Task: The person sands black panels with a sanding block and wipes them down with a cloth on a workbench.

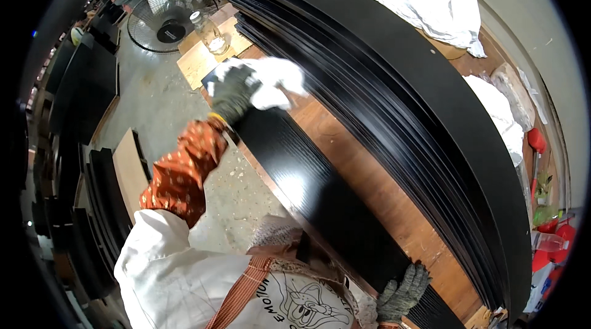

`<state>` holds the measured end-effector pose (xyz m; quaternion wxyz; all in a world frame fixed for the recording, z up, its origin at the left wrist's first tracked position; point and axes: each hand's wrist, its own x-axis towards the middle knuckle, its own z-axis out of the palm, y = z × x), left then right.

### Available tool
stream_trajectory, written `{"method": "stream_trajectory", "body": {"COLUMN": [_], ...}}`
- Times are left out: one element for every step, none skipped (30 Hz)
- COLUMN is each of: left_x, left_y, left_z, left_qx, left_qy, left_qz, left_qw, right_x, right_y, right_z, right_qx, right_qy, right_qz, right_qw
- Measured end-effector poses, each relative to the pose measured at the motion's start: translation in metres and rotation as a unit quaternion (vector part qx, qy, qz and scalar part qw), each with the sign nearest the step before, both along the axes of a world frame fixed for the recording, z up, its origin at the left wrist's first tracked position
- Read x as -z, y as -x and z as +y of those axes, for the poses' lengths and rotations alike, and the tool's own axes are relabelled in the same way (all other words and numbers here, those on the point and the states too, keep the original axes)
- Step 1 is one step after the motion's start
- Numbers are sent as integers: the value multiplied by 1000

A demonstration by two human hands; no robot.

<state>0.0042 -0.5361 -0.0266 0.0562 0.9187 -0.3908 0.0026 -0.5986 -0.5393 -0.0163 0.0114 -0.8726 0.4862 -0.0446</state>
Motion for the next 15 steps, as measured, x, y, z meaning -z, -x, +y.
{"method": "stream_trajectory", "body": {"left_x": [-4,-12,-9,-10,-10,-16,13,46,46,44,37,37,35,33,34], "left_y": [-28,-47,-64,-61,-52,-34,-21,1,53,94,114,133,145,148,136], "left_z": [2,8,17,11,9,10,20,26,24,49,61,60,64,68,71], "left_qx": [-77,-125,-145,-162,-151,-143,-72,8,87,136,128,197,258,318,315], "left_qy": [-12,11,50,39,28,16,180,339,218,72,67,68,60,50,49], "left_qz": [-31,-23,-7,-26,-25,-28,71,169,28,-121,-130,-122,-117,-108,-108], "left_qw": [996,992,988,986,988,989,978,926,972,981,981,970,957,941,942], "right_x": [1,2,3,3,3,3,4,3,2,8,10,10,11,12,10], "right_y": [0,1,0,0,1,0,0,2,5,1,5,12,15,15,15], "right_z": [0,-2,-3,-2,-2,-1,-3,-2,-1,-5,-6,-3,-2,-2,-1], "right_qx": [2,2,-8,-5,0,1,-5,1,10,-16,-23,-16,-4,-9,-5], "right_qy": [3,4,12,9,16,21,17,22,29,17,22,38,32,33,32], "right_qz": [7,15,18,24,27,26,23,26,32,28,35,51,62,59,60], "right_qw": [1000,1000,1000,1000,1000,999,1000,999,999,999,999,998,998,998,998]}}
